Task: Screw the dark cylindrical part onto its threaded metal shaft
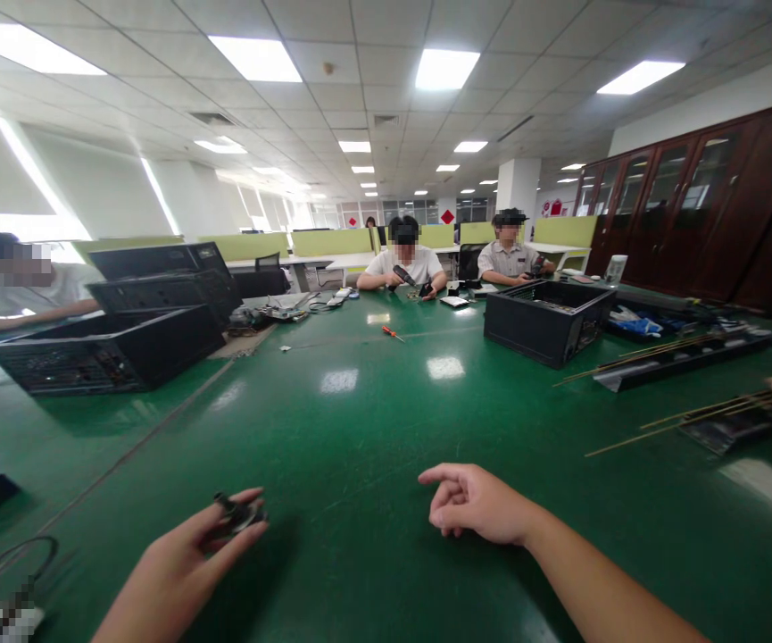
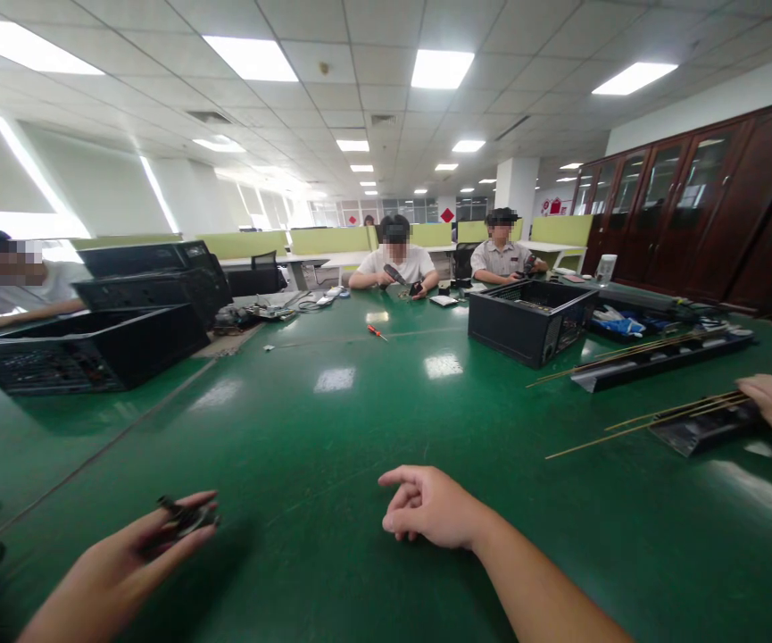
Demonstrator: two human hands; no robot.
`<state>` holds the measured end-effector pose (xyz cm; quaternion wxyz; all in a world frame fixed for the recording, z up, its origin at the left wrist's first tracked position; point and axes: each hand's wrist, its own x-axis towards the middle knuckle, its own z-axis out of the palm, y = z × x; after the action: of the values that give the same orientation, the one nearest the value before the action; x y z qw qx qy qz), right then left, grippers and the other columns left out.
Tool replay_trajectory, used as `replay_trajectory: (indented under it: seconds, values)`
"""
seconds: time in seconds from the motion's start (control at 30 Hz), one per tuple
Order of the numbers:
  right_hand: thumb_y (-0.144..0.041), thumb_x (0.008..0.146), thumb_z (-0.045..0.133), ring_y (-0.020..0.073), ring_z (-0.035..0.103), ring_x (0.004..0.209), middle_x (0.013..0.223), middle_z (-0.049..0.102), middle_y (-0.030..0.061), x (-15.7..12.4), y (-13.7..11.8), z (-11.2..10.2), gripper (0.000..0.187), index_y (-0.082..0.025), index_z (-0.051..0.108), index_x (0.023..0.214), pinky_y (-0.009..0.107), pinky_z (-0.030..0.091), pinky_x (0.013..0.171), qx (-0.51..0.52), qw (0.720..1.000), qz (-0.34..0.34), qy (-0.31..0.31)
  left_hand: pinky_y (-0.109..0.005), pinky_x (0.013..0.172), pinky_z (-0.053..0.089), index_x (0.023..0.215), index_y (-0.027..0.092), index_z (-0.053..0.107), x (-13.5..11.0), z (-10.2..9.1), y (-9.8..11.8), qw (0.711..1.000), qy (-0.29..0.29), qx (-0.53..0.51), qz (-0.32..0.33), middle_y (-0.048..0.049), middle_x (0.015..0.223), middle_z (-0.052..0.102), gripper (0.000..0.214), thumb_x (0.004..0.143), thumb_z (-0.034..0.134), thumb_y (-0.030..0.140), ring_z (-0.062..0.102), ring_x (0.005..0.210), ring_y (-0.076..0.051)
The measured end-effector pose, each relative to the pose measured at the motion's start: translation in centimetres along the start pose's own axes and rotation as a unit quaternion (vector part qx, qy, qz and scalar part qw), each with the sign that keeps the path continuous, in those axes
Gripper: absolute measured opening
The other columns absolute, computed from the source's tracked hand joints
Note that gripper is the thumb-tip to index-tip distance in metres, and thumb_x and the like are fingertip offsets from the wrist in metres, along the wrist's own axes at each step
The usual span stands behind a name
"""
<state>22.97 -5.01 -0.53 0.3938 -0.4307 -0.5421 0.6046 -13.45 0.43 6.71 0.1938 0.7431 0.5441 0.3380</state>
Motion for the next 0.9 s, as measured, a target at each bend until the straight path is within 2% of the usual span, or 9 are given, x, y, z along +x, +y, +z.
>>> replay_trajectory:
  seconds: [0.07, 0.13, 0.17, 0.23, 0.3, 0.37, 0.43, 0.63, 0.9]
  values:
    - [-0.020, 0.071, 0.076, 0.0122, 0.062, 0.066, 0.084, 0.068, 0.0014, 0.0, 0.1, 0.1, 0.065, -0.015, 0.053, 0.131, 0.024, 0.047, 0.059, 0.004, 1.000, -0.004, 0.009, -0.037, 0.082, 0.060, 0.110, 0.021, 0.073, 1.0, 2.9, 2.2, 0.994, -0.097, -0.015, 0.043, -0.0059, 0.097, 0.079, 0.045, 0.078, 0.070, 0.051, 0.075, 0.086, -0.026]
    - [-0.020, 0.069, 0.077, 0.0120, 0.061, 0.067, 0.088, 0.068, 0.0016, 0.0, 0.2, 0.1, 0.070, -0.017, 0.049, 0.134, 0.024, 0.047, 0.060, 0.008, 0.999, -0.019, 0.024, -0.034, 0.081, 0.058, 0.105, 0.021, 0.074, 1.4, 6.2, 4.9, 0.983, -0.153, -0.015, 0.104, -0.0054, 0.100, 0.077, 0.029, 0.082, 0.068, 0.038, 0.073, 0.087, -0.024]
    - [-0.019, 0.068, 0.077, 0.0117, 0.061, 0.068, 0.089, 0.067, 0.0016, 0.0, 0.3, 0.1, 0.073, -0.018, 0.047, 0.135, 0.024, 0.047, 0.061, 0.008, 0.999, -0.030, 0.034, -0.034, 0.082, 0.057, 0.105, 0.021, 0.074, 1.3, 7.9, 6.3, 0.977, -0.170, -0.019, 0.126, -0.0056, 0.101, 0.077, 0.026, 0.081, 0.068, 0.032, 0.072, 0.089, -0.024]
    - [-0.014, 0.065, 0.076, 0.0116, 0.061, 0.071, 0.094, 0.064, 0.0015, -0.1, 0.3, 0.0, 0.077, -0.020, 0.045, 0.135, 0.024, 0.047, 0.063, -0.001, 0.998, -0.049, 0.048, -0.035, 0.087, 0.055, 0.113, 0.021, 0.069, 1.0, 10.8, 8.2, 0.972, -0.182, -0.042, 0.146, -0.0057, 0.104, 0.076, 0.037, 0.076, 0.070, 0.021, 0.070, 0.094, -0.023]
    - [-0.008, 0.062, 0.073, 0.0125, 0.062, 0.077, 0.099, 0.062, 0.0018, -0.2, 0.2, -0.2, 0.077, -0.021, 0.045, 0.132, 0.024, 0.047, 0.065, -0.026, 0.996, -0.063, 0.049, -0.034, 0.086, 0.053, 0.112, 0.021, 0.067, 0.5, 12.6, 8.9, 0.969, -0.184, -0.060, 0.154, -0.0047, 0.101, 0.075, 0.040, 0.073, 0.070, 0.014, 0.069, 0.092, -0.022]
    - [-0.005, 0.061, 0.069, 0.0134, 0.062, 0.081, 0.103, 0.061, 0.0025, -0.5, 0.0, -0.2, 0.073, -0.022, 0.046, 0.128, 0.023, 0.046, 0.065, -0.064, 0.994, -0.075, 0.040, -0.032, 0.081, 0.052, 0.102, 0.021, 0.067, 0.1, 13.3, 8.6, 0.967, -0.185, -0.060, 0.164, -0.0030, 0.095, 0.073, 0.032, 0.072, 0.070, 0.012, 0.067, 0.087, -0.021]
    - [-0.004, 0.062, 0.067, 0.0142, 0.061, 0.084, 0.105, 0.062, 0.0033, -0.8, -0.3, 0.1, 0.068, -0.023, 0.047, 0.124, 0.022, 0.046, 0.064, -0.112, 0.989, -0.089, 0.031, -0.032, 0.078, 0.050, 0.097, 0.021, 0.066, -0.2, 13.1, 7.9, 0.965, -0.184, -0.052, 0.178, -0.0021, 0.092, 0.071, 0.027, 0.072, 0.069, 0.011, 0.066, 0.085, -0.020]
    - [-0.014, 0.067, 0.073, 0.0147, 0.057, 0.079, 0.097, 0.064, 0.0009, -1.7, -1.5, 1.7, 0.043, -0.022, 0.059, 0.107, 0.025, 0.045, 0.069, -0.278, 0.951, -0.123, 0.060, -0.032, 0.077, 0.048, 0.100, 0.023, 0.067, -0.8, 12.0, 6.5, 0.957, -0.179, -0.048, 0.221, -0.0029, 0.091, 0.068, 0.029, 0.073, 0.070, 0.014, 0.063, 0.085, -0.020]
    - [-0.017, 0.072, 0.071, 0.0160, 0.059, 0.079, 0.088, 0.066, 0.0001, -1.9, -2.2, 2.0, 0.026, -0.021, 0.067, 0.097, 0.025, 0.043, 0.070, -0.343, 0.928, -0.130, 0.072, -0.032, 0.075, 0.048, 0.100, 0.022, 0.069, -0.7, 12.8, 6.8, 0.951, -0.181, -0.053, 0.246, -0.0041, 0.090, 0.070, 0.027, 0.074, 0.070, 0.016, 0.064, 0.083, -0.020]
